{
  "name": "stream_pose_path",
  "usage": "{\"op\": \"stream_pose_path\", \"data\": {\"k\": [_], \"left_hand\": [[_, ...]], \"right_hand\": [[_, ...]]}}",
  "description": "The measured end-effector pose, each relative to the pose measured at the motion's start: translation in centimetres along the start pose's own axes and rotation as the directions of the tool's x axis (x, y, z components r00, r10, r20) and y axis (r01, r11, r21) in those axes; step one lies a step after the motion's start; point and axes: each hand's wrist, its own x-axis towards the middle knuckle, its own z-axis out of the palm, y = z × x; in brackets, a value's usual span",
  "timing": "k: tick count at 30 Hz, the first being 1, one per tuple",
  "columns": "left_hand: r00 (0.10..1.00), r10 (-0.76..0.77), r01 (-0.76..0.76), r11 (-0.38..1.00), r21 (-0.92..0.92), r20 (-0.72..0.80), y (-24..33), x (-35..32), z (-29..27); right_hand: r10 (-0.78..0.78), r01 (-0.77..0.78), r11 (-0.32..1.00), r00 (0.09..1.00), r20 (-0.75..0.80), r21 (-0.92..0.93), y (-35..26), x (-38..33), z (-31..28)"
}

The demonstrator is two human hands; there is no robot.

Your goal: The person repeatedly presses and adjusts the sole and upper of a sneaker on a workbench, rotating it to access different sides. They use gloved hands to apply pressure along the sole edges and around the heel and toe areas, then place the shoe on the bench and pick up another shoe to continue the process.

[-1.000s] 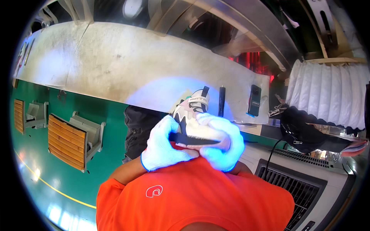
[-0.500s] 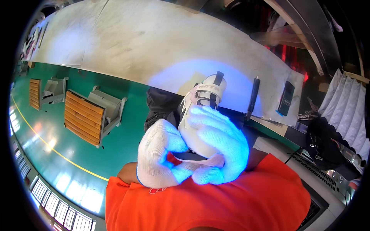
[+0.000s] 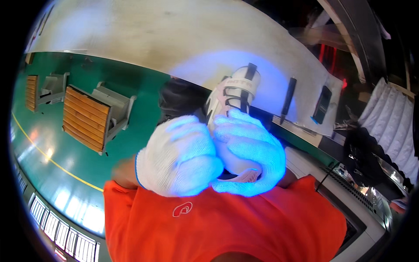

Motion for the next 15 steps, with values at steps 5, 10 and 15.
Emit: {"op": "stream_pose_path", "data": {"k": [5,10,15], "left_hand": [[0.991,0.012,0.013,0.983,-0.183,0.137,-0.7,2.5,2.2],[0.978,-0.026,0.062,0.984,-0.166,0.208,-0.3,3.3,4.3],[0.955,-0.141,0.197,0.959,-0.204,0.261,0.2,3.5,5.1]], "right_hand": [[0.117,-0.118,0.993,0.992,0.057,0.022,-0.8,-2.2,-2.8],[0.093,-0.091,0.995,0.995,-0.045,0.028,-0.6,-4.5,-3.2],[0.028,-0.020,0.998,0.991,-0.129,0.062,0.0,-5.7,-3.0]]}}
